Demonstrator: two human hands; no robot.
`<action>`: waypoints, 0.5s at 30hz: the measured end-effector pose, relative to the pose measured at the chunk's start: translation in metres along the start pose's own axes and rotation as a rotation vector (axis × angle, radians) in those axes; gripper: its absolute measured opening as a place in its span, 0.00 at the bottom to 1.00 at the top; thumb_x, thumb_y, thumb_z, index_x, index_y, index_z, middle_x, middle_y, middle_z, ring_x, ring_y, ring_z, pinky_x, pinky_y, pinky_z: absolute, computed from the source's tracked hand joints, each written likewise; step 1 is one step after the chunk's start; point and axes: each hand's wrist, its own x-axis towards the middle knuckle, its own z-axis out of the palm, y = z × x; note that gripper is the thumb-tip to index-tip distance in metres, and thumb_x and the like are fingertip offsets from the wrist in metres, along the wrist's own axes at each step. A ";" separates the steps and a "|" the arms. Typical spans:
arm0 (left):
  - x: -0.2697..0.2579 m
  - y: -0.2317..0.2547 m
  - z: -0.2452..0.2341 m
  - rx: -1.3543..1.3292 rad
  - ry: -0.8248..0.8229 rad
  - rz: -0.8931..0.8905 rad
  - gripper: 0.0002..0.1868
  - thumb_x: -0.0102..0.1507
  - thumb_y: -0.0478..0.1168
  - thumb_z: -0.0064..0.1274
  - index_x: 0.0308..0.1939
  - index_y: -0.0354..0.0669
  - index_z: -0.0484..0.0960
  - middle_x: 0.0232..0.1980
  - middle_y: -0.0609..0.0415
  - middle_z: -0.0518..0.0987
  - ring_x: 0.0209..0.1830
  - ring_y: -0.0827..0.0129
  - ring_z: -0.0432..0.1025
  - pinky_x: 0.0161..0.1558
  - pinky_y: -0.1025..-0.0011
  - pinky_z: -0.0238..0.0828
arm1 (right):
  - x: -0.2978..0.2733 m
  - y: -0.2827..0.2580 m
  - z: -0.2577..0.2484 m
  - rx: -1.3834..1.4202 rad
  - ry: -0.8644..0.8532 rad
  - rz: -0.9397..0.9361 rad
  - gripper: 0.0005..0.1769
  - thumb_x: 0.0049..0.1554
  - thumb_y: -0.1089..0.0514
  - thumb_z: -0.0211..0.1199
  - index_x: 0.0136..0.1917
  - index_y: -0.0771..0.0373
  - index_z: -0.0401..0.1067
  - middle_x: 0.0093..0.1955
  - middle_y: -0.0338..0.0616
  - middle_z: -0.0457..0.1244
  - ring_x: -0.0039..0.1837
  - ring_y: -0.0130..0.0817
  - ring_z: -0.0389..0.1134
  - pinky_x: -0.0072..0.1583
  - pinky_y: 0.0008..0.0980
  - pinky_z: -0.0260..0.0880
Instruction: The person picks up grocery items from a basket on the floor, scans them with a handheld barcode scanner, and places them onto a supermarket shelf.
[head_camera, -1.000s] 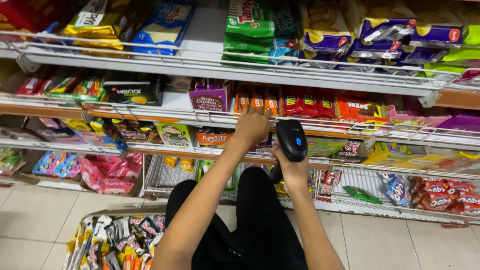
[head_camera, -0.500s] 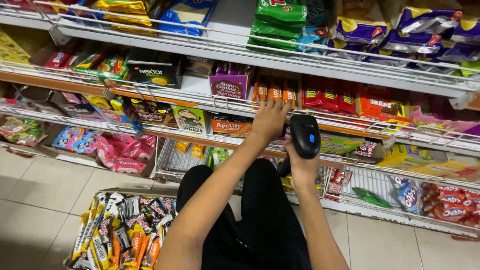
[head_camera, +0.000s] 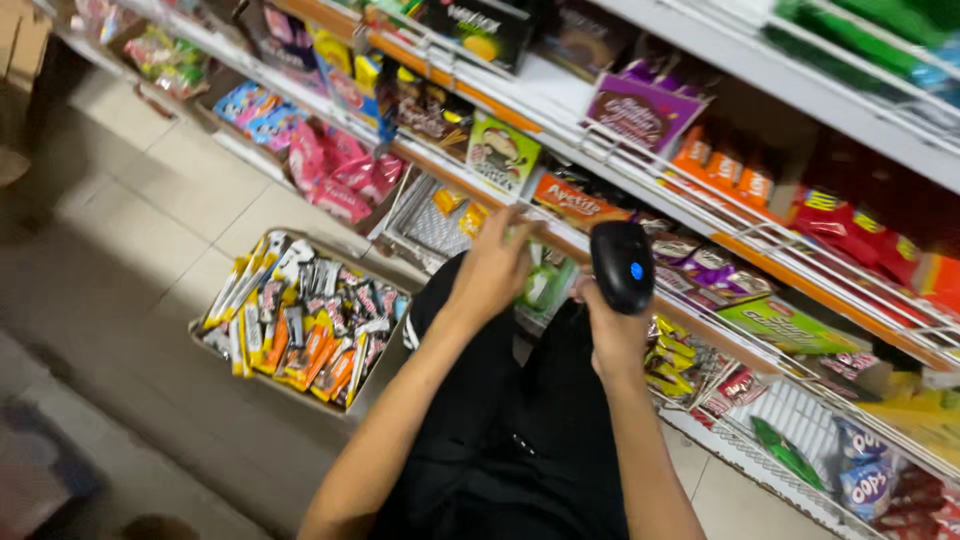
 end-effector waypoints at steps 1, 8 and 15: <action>-0.020 -0.025 -0.014 0.001 0.059 -0.093 0.24 0.59 0.27 0.49 0.60 0.42 0.77 0.67 0.43 0.71 0.63 0.47 0.69 0.64 0.59 0.70 | -0.002 0.008 0.020 -0.021 -0.064 0.029 0.16 0.54 0.71 0.66 0.57 0.69 0.73 0.48 0.44 0.69 0.45 0.31 0.72 0.49 0.31 0.76; -0.189 -0.198 -0.069 0.152 0.253 -0.697 0.13 0.62 0.29 0.51 0.51 0.36 0.78 0.54 0.39 0.71 0.50 0.45 0.72 0.52 0.55 0.71 | -0.014 0.087 0.181 -0.148 -0.518 0.116 0.05 0.55 0.68 0.66 0.47 0.68 0.77 0.43 0.41 0.70 0.44 0.26 0.73 0.50 0.27 0.74; -0.350 -0.322 -0.011 0.301 0.229 -1.107 0.17 0.59 0.38 0.58 0.51 0.41 0.81 0.56 0.36 0.71 0.57 0.41 0.69 0.60 0.52 0.67 | -0.027 0.222 0.288 -0.550 -0.736 0.043 0.12 0.49 0.60 0.72 0.46 0.67 0.77 0.41 0.47 0.72 0.46 0.36 0.76 0.50 0.36 0.73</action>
